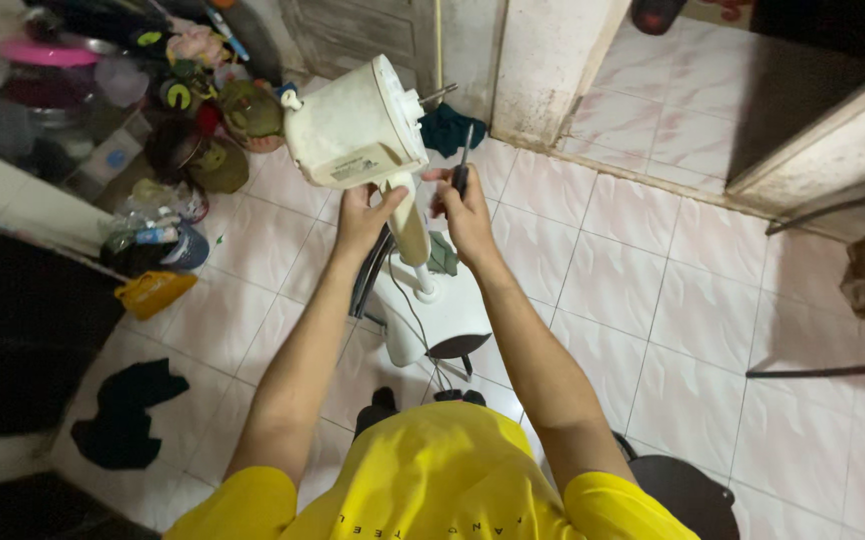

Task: The person uses a screwdriver to repeatedly loosen and tighten a screw on the rear motor housing of a standing fan. They periodically walk to a nearby table to pick up small metal parts from a green plate and return to the fan to insert them into the motor housing.

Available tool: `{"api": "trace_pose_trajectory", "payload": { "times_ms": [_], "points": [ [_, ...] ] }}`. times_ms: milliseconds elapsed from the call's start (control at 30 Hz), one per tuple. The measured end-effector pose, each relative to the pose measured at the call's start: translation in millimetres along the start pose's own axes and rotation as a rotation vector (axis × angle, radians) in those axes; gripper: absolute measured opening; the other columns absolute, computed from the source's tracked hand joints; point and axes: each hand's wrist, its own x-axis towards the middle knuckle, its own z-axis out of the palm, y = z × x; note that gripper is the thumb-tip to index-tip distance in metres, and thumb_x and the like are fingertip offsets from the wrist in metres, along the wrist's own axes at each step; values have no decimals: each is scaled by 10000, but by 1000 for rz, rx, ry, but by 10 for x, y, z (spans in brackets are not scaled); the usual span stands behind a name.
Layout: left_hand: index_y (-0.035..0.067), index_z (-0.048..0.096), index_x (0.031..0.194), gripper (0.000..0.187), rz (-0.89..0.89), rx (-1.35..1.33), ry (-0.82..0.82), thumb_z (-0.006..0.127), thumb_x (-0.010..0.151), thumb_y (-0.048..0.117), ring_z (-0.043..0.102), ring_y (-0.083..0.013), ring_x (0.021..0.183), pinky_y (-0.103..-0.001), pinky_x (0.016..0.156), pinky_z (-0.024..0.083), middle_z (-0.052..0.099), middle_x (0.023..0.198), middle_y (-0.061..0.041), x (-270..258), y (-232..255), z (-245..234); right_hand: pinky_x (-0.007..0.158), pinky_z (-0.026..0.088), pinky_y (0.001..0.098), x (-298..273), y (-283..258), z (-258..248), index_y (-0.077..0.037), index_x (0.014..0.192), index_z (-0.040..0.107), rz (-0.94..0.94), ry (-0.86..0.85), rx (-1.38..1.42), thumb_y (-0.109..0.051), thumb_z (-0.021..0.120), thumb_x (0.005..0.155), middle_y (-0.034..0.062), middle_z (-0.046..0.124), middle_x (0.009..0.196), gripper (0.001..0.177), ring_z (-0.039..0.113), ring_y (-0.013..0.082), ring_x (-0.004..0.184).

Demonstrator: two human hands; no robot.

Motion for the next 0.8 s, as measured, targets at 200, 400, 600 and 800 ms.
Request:
{"api": "trace_pose_trajectory", "payload": {
  "times_ms": [200, 400, 600, 800],
  "points": [
    [93, 204, 1552, 862, 183, -479, 178, 789, 925, 189, 462, -247, 1418, -419, 1218, 381, 428, 1545, -119, 44, -61, -5, 504, 283, 221, 290, -283, -137, -127, 1235, 516, 50, -106, 115, -226, 556, 1058, -61, 450, 755, 207, 360, 30, 575],
    [36, 267, 1574, 697, 136, -490, 259, 663, 1049, 267, 416, -281, 1466, -446, 1264, 319, 409, 1584, -145, 87, -12, 76, 516, 270, 246, 488, -331, -179, -56, 1216, 560, 11, -167, -24, -175, 556, 1094, -29, 409, 748, 171, 331, 59, 583],
    [16, 329, 1550, 659, 160, -415, 300, 658, 1053, 297, 484, -258, 1404, -443, 1225, 384, 476, 1531, -136, 34, -105, 32, 626, 417, 268, 391, -311, -372, -56, 1175, 504, -53, -271, 83, -126, 457, 1066, 30, 525, 848, 138, 494, 118, 671],
    [-10, 433, 1463, 596, 80, -168, 298, 727, 951, 68, 558, -199, 1208, -372, 1061, 483, 568, 1352, -113, 67, -44, 87, 700, 447, 225, 296, -426, -557, -60, 1209, 533, -132, -226, -438, -123, 535, 1061, 8, 577, 874, 161, 530, 75, 778]
  ]
}}
